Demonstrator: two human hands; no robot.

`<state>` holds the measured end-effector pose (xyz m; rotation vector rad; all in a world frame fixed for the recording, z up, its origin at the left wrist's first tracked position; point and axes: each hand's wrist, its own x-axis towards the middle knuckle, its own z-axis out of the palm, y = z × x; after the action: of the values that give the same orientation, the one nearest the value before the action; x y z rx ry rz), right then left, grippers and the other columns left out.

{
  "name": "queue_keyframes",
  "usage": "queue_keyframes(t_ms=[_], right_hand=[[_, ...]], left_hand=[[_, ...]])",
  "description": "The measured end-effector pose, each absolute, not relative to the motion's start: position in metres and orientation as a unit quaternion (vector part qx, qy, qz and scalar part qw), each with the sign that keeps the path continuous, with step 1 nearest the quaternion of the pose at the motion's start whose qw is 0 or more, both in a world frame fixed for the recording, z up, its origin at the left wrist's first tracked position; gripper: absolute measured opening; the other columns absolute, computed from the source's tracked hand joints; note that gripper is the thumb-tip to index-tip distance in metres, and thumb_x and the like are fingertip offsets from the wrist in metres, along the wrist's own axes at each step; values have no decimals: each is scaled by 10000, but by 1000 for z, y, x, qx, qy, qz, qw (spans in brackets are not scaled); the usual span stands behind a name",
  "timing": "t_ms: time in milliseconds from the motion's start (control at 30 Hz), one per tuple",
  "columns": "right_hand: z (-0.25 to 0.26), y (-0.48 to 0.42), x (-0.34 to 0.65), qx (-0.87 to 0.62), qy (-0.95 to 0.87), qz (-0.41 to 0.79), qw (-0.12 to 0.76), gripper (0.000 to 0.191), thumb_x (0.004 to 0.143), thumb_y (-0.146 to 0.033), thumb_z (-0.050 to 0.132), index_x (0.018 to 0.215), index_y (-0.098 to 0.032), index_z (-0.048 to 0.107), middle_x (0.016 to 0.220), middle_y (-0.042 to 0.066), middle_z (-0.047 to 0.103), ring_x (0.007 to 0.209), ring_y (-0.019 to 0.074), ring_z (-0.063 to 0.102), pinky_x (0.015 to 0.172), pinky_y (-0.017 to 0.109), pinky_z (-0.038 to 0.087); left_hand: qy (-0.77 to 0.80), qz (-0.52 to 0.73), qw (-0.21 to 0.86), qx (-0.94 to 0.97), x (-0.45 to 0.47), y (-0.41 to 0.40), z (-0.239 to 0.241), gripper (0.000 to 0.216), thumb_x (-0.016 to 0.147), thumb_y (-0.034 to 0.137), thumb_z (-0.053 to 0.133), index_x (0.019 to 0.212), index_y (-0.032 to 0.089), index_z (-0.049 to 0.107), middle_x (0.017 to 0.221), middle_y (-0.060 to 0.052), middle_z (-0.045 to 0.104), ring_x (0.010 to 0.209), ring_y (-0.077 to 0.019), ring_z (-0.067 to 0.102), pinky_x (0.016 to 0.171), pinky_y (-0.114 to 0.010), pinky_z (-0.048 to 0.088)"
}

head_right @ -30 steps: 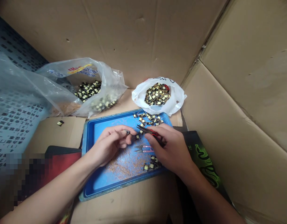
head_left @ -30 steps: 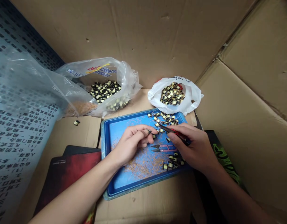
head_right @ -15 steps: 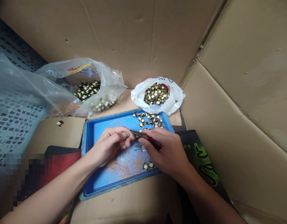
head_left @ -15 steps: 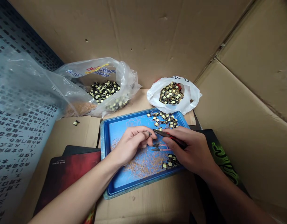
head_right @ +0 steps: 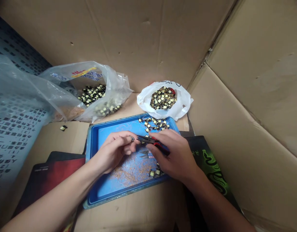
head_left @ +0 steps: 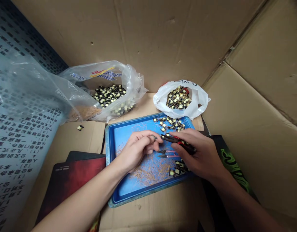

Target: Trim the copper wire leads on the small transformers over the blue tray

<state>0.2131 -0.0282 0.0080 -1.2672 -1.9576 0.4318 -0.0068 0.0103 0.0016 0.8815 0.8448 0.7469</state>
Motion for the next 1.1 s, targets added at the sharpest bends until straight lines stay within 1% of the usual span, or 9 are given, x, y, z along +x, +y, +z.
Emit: queue_keyframes(t_ms=[233, 400, 567, 667, 767, 833, 967, 1000, 1100], right_hand=[[3, -30, 212, -523, -765, 141, 349, 254, 989, -361, 657, 1171, -212, 755, 1009, 57, 795, 906, 211, 745, 808, 345, 569], [-6, -19, 233, -638, -723, -27, 262, 270, 985, -405, 649, 1073, -199, 800, 964, 84, 809, 906, 268, 752, 755, 369, 515], [-12, -13, 231, -547, -815, -54, 185, 288, 956, -415, 691, 1125, -195, 767, 1027, 97, 780, 966, 302, 690, 828, 430, 451], [-9, -15, 220, -545, -802, -62, 236, 265, 943, -378, 708, 1160, -231, 741, 1171, 102, 749, 1128, 341, 636, 962, 512, 410], [0, -21, 211, -522, -784, 9, 336, 207, 965, -287, 662, 1156, -238, 723, 1164, 86, 735, 1135, 294, 637, 981, 488, 431], [5, -24, 208, -496, -777, 64, 383, 193, 964, -240, 637, 1140, -238, 716, 1101, 74, 735, 1083, 263, 654, 953, 461, 463], [8, -29, 205, -483, -753, 141, 425, 184, 962, -221, 627, 1113, -268, 720, 1052, 47, 746, 1025, 240, 679, 939, 460, 500], [7, -29, 204, -484, -745, 158, 431, 174, 965, -223, 628, 1101, -272, 725, 1043, 40, 752, 1014, 235, 684, 937, 458, 506], [5, -28, 198, -493, -713, 220, 448, 131, 969, -229, 633, 1022, -262, 748, 986, 28, 771, 962, 217, 694, 910, 431, 522]], left_hand=[[379, 334, 754, 421, -8, 8, 1, 236, 861, 292, 640, 887, 99, 773, 656, -36, 654, 589, -77, 490, 583, -216, 325], [369, 336, 753, 430, -9, 9, 2, 222, 865, 277, 635, 879, 110, 781, 651, -37, 650, 586, -75, 478, 574, -215, 310], [345, 356, 766, 408, -8, 9, 4, 342, 874, 359, 719, 1107, 120, 790, 830, -84, 721, 639, -79, 482, 574, -208, 320], [345, 356, 746, 445, -7, 7, 4, 403, 919, 362, 710, 1253, 140, 750, 985, -120, 764, 703, -94, 540, 594, -212, 386], [370, 334, 688, 527, -6, 6, 4, 428, 952, 371, 687, 1330, 170, 715, 1026, -111, 769, 756, -117, 614, 644, -229, 481], [388, 338, 621, 592, -6, 6, 4, 384, 958, 366, 683, 1299, 199, 739, 1040, -96, 765, 785, -127, 650, 707, -250, 529], [409, 371, 449, 702, -8, 6, 4, 275, 949, 306, 701, 1204, 262, 794, 1144, -76, 766, 1021, -165, 695, 913, -278, 540], [414, 372, 424, 714, -8, 5, 4, 283, 939, 304, 714, 1209, 268, 793, 1112, -70, 777, 1000, -163, 699, 900, -276, 539], [439, 364, 391, 722, -8, 3, 6, 310, 901, 323, 758, 1203, 263, 794, 943, -48, 799, 761, -137, 672, 755, -264, 528]])
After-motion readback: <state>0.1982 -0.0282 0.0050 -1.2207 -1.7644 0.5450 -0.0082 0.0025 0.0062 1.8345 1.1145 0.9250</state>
